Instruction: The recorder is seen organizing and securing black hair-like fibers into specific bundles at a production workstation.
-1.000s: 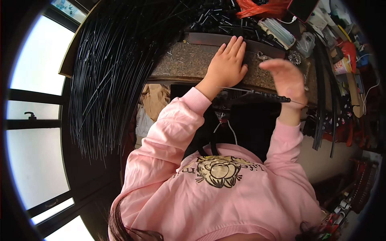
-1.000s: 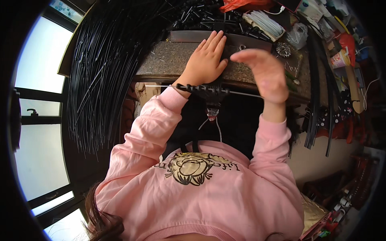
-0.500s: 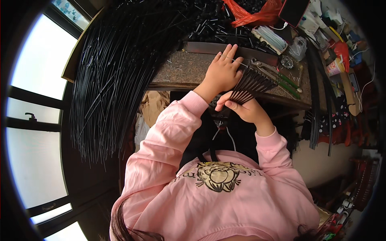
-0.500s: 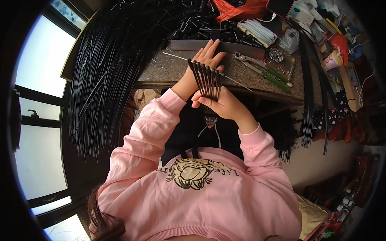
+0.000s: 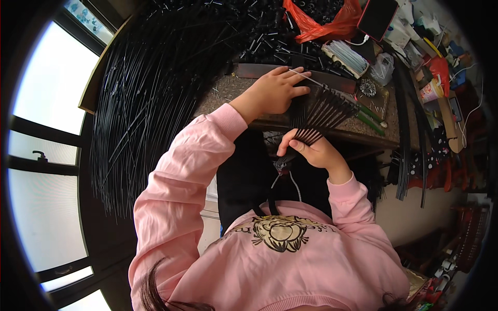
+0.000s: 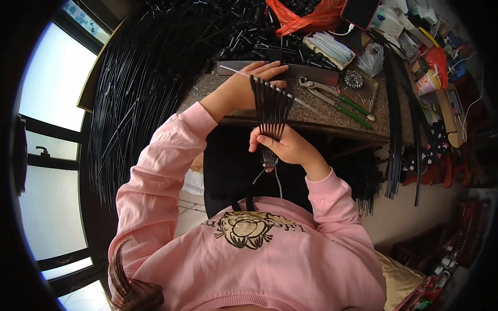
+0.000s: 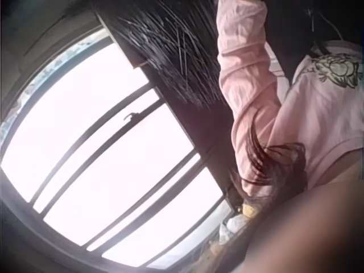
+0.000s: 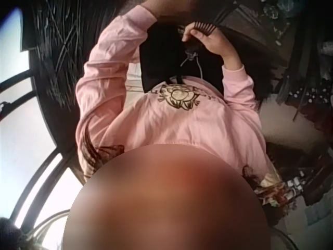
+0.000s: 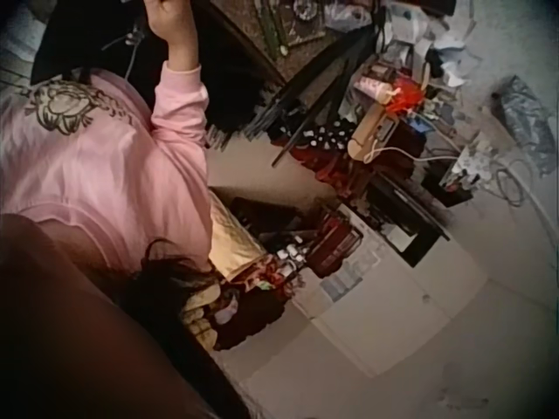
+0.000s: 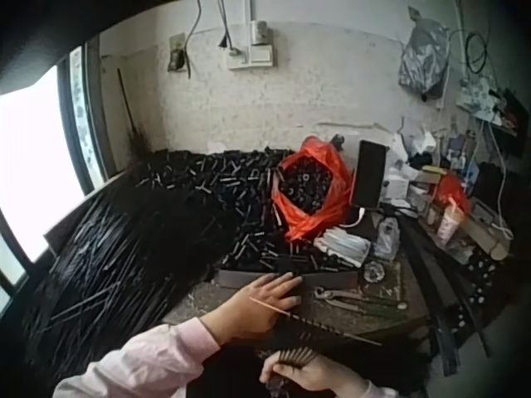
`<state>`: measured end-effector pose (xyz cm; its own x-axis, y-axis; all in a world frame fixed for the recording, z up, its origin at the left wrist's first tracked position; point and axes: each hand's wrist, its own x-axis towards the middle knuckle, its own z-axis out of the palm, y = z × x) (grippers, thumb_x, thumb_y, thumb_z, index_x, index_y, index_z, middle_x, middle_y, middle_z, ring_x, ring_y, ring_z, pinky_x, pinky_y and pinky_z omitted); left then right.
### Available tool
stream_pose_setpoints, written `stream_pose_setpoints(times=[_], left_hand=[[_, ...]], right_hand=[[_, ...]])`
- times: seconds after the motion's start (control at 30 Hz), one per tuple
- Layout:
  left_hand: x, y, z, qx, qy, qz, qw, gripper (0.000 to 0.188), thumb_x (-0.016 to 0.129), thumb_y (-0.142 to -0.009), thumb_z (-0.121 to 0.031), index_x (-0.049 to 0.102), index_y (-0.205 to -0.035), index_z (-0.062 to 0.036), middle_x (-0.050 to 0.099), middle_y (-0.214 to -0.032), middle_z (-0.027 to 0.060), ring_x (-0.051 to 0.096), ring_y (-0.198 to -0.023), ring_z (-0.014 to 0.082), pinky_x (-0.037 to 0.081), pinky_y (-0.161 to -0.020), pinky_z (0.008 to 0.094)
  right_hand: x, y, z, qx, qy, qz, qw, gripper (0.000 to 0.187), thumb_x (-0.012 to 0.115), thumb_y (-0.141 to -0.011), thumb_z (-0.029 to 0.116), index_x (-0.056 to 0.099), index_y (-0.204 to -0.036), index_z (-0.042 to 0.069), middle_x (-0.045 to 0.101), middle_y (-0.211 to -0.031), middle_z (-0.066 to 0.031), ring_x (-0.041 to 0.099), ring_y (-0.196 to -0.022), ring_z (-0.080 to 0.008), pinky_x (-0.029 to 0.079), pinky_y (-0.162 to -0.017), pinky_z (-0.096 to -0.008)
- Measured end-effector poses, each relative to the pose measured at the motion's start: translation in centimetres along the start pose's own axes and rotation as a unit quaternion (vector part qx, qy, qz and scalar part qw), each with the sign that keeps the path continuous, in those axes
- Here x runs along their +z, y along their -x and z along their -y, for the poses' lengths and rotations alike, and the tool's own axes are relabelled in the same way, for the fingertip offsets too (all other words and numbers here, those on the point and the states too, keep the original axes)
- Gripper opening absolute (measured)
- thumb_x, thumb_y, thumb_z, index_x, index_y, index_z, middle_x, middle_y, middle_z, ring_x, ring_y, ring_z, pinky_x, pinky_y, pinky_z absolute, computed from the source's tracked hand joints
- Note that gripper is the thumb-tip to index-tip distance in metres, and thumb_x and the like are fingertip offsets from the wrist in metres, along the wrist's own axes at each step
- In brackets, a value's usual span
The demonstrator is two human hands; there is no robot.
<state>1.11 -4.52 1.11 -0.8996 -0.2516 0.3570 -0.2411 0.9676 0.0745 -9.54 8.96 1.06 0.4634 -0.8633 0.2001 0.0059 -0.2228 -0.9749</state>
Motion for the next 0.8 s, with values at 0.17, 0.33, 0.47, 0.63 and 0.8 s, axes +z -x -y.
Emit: stream_pose_setpoints(times=[0.17, 0.33, 0.47, 0.63, 0.8], left_hand=[[0.5, -0.8, 1.0, 0.051, -0.058, 0.013, 0.997, 0.035, 0.048, -0.061, -0.009, 0.046, -0.096, -0.0153, 0.035, -0.114, 0.0047, 0.027, -0.11, 0.0206, 0.021, -0.091, 0.035], [0.9, -1.6, 1.7, 0.07, 0.001, 0.001, 0.998, 0.036, 0.05, -0.058, -0.003, 0.046, -0.093, -0.011, 0.039, -0.108, 0.0058, 0.029, -0.108, 0.0205, 0.025, -0.09, 0.0334], [1.3, -2.5, 2.3, 0.074, 0.039, -0.036, 0.996, 0.036, 0.051, -0.057, -0.001, 0.046, -0.092, -0.0098, 0.042, -0.103, 0.0074, 0.036, -0.102, 0.0226, 0.03, -0.085, 0.0336], [-0.4, -4.3, 2.2, -0.025, 0.232, 0.01, 0.972, 0.037, 0.049, -0.059, 0.0, 0.046, -0.095, -0.0074, 0.047, -0.091, 0.0089, 0.047, -0.081, 0.0271, 0.04, -0.067, 0.0325], [0.1, -4.0, 2.2, 0.003, 0.159, -0.032, 0.987, 0.034, 0.049, -0.059, -0.001, 0.048, -0.093, -0.0077, 0.048, -0.089, 0.0086, 0.048, -0.08, 0.0258, 0.04, -0.066, 0.0321]], right_hand=[[-0.3, 0.3, 0.5, -0.008, -0.055, -0.018, 0.998, 0.026, 0.038, -0.079, 0.021, 0.047, -0.07, -0.002, 0.052, -0.065, -0.0085, 0.051, -0.064, -0.0159, 0.04, -0.061, -0.0261], [-0.8, 0.3, 1.5, -0.039, -0.021, 0.002, 0.999, 0.025, 0.038, -0.08, 0.021, 0.046, -0.071, -0.001, 0.052, -0.066, -0.0096, 0.051, -0.062, -0.017, 0.041, -0.059, -0.0267], [-2.0, -0.8, 4.5, -0.077, -0.084, -0.012, 0.993, 0.022, 0.038, -0.079, 0.019, 0.042, -0.072, -0.002, 0.049, -0.061, -0.0137, 0.05, -0.058, -0.0203, 0.042, -0.055, -0.0298], [-4.8, -3.7, 8.9, -0.17, 0.001, -0.022, 0.985, 0.023, 0.038, -0.079, 0.021, 0.04, -0.071, 0.0, 0.048, -0.057, -0.0126, 0.049, -0.052, -0.0204, 0.042, -0.05, -0.0294], [-4.6, -3.1, 8.7, -0.156, -0.004, -0.016, 0.988, 0.025, 0.04, -0.078, 0.023, 0.04, -0.07, 0.0, 0.047, -0.056, -0.0128, 0.049, -0.052, -0.0216, 0.042, -0.049, -0.0303]])
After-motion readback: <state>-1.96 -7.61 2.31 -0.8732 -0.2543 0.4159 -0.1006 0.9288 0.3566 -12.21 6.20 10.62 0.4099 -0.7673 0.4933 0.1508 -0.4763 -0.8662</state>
